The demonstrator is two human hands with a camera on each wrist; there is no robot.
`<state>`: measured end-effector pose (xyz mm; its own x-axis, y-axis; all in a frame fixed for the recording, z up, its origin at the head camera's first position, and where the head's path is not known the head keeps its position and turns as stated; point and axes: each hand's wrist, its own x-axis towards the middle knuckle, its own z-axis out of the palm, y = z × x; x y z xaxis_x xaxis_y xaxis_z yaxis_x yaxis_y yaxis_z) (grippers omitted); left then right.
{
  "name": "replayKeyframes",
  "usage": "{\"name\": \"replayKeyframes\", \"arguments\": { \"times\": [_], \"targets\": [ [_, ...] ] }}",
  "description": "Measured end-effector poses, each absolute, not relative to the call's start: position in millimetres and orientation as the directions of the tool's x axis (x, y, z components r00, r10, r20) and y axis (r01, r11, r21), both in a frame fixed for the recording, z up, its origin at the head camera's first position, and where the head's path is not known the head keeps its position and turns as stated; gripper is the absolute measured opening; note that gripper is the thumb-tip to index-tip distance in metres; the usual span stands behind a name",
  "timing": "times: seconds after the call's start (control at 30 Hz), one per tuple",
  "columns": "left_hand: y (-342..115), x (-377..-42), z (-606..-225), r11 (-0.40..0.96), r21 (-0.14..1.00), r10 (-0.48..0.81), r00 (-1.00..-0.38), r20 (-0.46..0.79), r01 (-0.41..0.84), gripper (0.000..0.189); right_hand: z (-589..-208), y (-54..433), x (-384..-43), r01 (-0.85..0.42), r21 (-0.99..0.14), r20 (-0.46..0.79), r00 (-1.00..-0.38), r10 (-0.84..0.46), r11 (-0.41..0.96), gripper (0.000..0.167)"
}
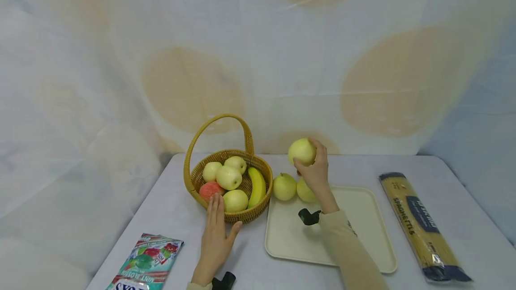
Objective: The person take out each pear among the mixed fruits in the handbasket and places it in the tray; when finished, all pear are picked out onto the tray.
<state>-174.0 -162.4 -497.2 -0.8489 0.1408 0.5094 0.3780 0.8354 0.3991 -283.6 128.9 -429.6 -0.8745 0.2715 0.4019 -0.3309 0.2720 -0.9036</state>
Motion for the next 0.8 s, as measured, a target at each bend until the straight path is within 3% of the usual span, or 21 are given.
{"name": "replayKeyframes", "arguments": {
  "times": [0.8],
  "targets": [
    [-162, -174, -497, 0.837, 0.403, 0.138, -0.856, 0.498, 0.37, 0.086, -489, 200, -254, -0.129, -0.934, 0.254, -0.896, 0.365, 0.332, 0.088]
  ]
}}
